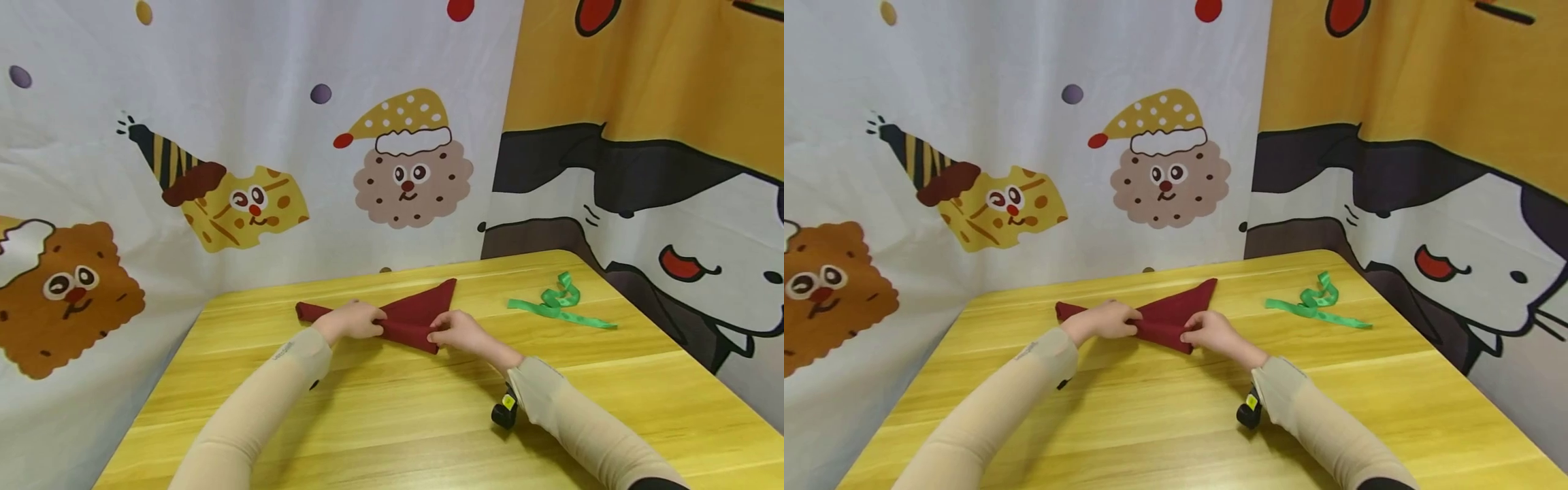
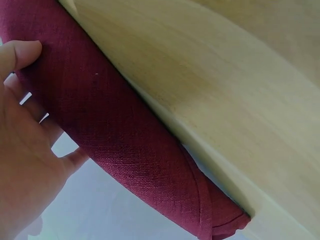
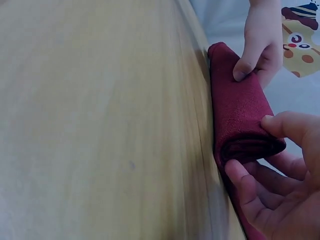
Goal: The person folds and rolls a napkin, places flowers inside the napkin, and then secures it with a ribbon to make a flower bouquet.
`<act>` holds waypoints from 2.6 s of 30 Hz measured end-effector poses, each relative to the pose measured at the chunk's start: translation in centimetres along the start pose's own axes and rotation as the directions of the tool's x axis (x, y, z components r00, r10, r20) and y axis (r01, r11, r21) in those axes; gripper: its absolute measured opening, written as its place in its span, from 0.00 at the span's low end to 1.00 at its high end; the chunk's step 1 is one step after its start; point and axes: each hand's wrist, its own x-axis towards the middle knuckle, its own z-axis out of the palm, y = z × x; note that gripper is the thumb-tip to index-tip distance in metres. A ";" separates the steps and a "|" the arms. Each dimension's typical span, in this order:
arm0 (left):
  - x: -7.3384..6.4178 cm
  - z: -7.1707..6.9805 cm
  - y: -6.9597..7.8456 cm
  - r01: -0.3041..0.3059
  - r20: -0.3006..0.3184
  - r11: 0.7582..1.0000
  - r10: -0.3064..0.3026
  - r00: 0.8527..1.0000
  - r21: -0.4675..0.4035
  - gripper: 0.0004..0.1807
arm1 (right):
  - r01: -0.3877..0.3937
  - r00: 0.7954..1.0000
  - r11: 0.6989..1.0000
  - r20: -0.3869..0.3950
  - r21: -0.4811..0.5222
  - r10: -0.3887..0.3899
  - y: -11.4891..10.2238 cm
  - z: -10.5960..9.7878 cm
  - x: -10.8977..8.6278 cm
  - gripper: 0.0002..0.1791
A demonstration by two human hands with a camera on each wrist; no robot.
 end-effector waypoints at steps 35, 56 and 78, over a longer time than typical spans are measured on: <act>0.8 3.1 1.3 0.030 -0.136 0.996 -0.018 0.990 0.081 0.31 | 0.075 0.992 0.925 -0.070 -0.374 -0.109 0.5 0.6 2.1 0.15; 2.2 2.4 3.0 0.108 0.116 0.992 -0.100 0.988 -0.061 0.32 | 0.131 0.987 0.950 -0.047 -0.283 -0.151 1.3 0.0 2.9 0.11; 1.4 2.1 2.6 0.097 0.182 0.980 -0.064 0.981 -0.176 0.30 | 0.194 0.975 0.942 0.159 -0.273 -0.154 1.4 -1.2 2.7 0.15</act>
